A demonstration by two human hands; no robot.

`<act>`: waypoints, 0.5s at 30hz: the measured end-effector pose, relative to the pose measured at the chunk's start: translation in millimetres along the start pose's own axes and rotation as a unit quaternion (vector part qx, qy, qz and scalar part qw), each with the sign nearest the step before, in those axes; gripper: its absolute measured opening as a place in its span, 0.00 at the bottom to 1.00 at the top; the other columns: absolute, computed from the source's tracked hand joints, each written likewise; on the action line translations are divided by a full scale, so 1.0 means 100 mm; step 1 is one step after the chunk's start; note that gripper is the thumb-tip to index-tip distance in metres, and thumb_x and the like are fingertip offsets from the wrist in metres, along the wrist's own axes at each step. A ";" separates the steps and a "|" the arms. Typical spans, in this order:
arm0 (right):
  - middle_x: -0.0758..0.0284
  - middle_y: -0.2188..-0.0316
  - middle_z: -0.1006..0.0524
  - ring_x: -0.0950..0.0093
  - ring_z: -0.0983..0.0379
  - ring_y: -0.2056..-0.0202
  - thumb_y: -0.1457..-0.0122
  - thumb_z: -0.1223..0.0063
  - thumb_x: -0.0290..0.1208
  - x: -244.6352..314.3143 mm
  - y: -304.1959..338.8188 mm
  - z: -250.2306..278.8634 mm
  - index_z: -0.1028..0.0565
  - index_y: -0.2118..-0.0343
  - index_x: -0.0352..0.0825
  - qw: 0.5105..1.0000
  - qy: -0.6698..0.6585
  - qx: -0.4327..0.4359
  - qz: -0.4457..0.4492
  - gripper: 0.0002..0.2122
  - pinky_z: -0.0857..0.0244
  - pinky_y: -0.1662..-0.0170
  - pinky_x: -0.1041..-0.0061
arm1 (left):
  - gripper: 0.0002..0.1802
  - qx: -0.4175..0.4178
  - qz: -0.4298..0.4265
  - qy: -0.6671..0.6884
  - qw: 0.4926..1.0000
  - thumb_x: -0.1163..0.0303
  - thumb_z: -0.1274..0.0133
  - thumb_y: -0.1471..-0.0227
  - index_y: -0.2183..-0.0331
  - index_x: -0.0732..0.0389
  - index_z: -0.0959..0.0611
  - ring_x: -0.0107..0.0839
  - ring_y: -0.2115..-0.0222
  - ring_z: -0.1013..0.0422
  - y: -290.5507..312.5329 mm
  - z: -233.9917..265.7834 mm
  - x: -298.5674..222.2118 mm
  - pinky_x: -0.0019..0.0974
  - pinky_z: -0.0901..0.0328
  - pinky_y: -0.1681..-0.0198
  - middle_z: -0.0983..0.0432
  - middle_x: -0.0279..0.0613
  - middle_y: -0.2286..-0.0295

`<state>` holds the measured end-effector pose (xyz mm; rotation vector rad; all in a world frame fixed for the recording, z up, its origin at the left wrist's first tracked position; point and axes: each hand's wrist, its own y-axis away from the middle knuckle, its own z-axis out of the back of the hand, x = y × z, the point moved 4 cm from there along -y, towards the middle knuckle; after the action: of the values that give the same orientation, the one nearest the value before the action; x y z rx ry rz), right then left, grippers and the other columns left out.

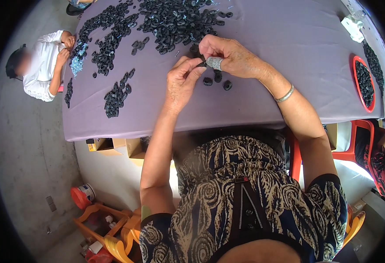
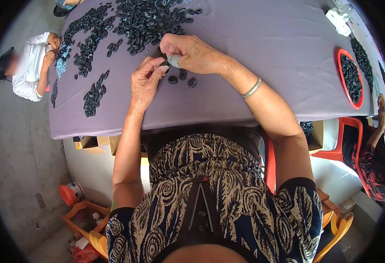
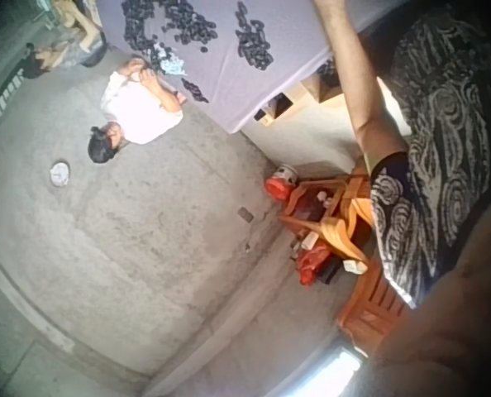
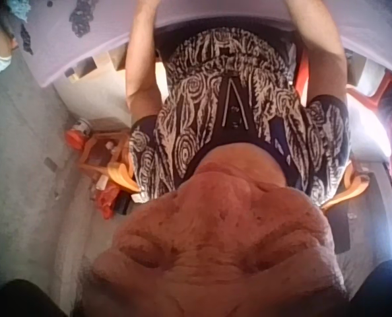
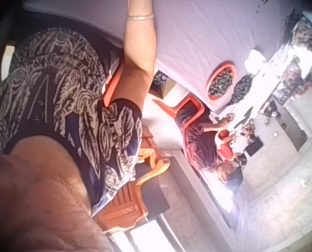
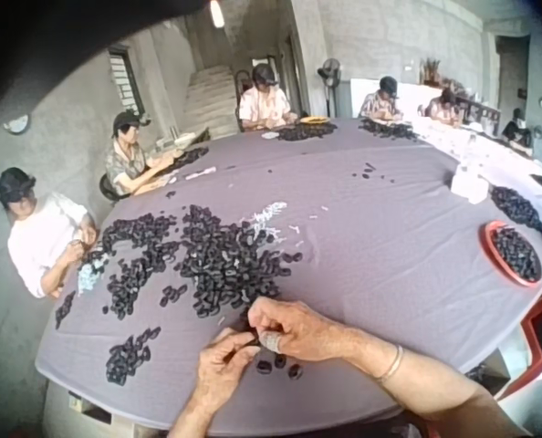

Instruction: Sorting and inspecting a large quantity of black buttons on a table.

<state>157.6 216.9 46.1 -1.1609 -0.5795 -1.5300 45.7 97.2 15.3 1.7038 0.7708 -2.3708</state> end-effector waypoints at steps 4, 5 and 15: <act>0.75 0.72 0.32 0.84 0.37 0.68 0.44 0.51 0.19 -0.01 0.01 0.01 0.32 0.63 0.35 1.000 -0.006 -0.004 0.005 0.07 0.38 0.63 0.81 | 0.09 -0.001 0.014 -0.006 1.000 0.82 0.43 0.52 0.64 0.68 0.20 0.19 0.76 0.38 0.00 0.00 0.01 0.22 0.40 0.70 0.35 0.31 0.75; 0.74 0.73 0.32 0.84 0.37 0.69 0.44 0.51 0.19 -0.01 0.01 0.02 0.32 0.63 0.35 1.000 -0.005 -0.014 0.012 0.07 0.38 0.63 0.81 | 0.09 -0.002 0.014 -0.006 1.000 0.82 0.43 0.52 0.64 0.68 0.20 0.19 0.76 0.38 0.00 0.00 0.01 0.22 0.40 0.70 0.35 0.31 0.75; 0.72 0.74 0.30 0.81 0.35 0.71 0.45 0.51 0.19 0.02 0.01 0.01 0.32 0.63 0.34 0.999 0.028 -0.023 0.027 0.08 0.37 0.67 0.79 | 0.09 0.000 -0.002 0.008 1.000 0.82 0.43 0.51 0.64 0.67 0.19 0.19 0.75 0.37 0.00 -0.01 0.00 0.22 0.39 0.70 0.34 0.31 0.75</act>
<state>159.4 216.3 47.6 -1.1551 -0.4747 -1.5325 46.2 97.4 15.1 1.7258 0.7768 -2.3630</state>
